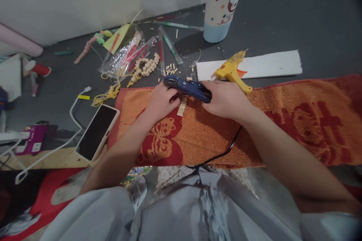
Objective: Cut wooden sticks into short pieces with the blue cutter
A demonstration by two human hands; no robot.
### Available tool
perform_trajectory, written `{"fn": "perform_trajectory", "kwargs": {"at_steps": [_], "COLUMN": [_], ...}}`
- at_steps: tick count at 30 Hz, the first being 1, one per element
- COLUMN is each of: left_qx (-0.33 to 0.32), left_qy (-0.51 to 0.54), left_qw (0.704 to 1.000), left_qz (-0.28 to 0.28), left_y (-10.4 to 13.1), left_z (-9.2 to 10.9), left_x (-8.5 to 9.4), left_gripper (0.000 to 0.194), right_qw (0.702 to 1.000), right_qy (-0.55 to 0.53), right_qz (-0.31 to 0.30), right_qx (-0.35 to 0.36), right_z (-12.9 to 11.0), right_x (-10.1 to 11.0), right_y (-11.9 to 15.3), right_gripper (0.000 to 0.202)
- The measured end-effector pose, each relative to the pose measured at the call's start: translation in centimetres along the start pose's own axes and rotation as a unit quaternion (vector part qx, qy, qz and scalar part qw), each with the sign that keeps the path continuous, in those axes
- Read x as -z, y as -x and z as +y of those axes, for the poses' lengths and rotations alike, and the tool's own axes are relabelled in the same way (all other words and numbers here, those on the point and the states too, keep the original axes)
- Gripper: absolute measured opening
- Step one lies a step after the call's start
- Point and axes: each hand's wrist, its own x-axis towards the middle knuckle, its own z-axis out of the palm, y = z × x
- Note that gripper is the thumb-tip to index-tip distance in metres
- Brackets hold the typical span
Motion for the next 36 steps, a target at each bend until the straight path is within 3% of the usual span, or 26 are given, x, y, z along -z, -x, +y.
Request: {"fn": "perform_trajectory", "kwargs": {"at_steps": [9, 16, 19, 23, 27, 36], "left_qx": [0.014, 0.089, 0.147, 0.227, 0.255, 0.237], "left_qy": [0.02, 0.124, 0.218, 0.37, 0.457, 0.493], "left_qw": [1.0, 0.983, 0.951, 0.875, 0.814, 0.788], "left_qz": [0.011, 0.106, 0.163, 0.215, 0.251, 0.283], "left_y": [0.1, 0.6, 0.7, 0.7, 0.4, 0.6], "left_z": [0.0, 0.5, 0.7, 1.0, 1.4, 1.9], "left_x": [0.0, 1.1, 1.8, 2.3, 2.1, 1.7], "left_gripper": [0.012, 0.006, 0.006, 0.012, 0.018, 0.026], "right_qw": [1.0, 0.999, 0.997, 0.992, 0.99, 0.988], "right_qy": [-0.002, -0.029, -0.068, -0.118, -0.138, -0.156], "right_qz": [0.002, 0.005, 0.028, 0.036, 0.03, 0.008], "right_qx": [-0.002, -0.013, -0.019, -0.015, -0.008, -0.004], "right_z": [0.1, -0.1, -0.3, -0.6, -1.1, -1.8], "right_x": [0.0, 0.6, 0.8, 0.9, 0.8, 0.7], "right_y": [0.0, 0.0, 0.1, 0.3, 0.4, 0.6], "right_gripper": [0.029, 0.027, 0.033, 0.044, 0.053, 0.063]}}
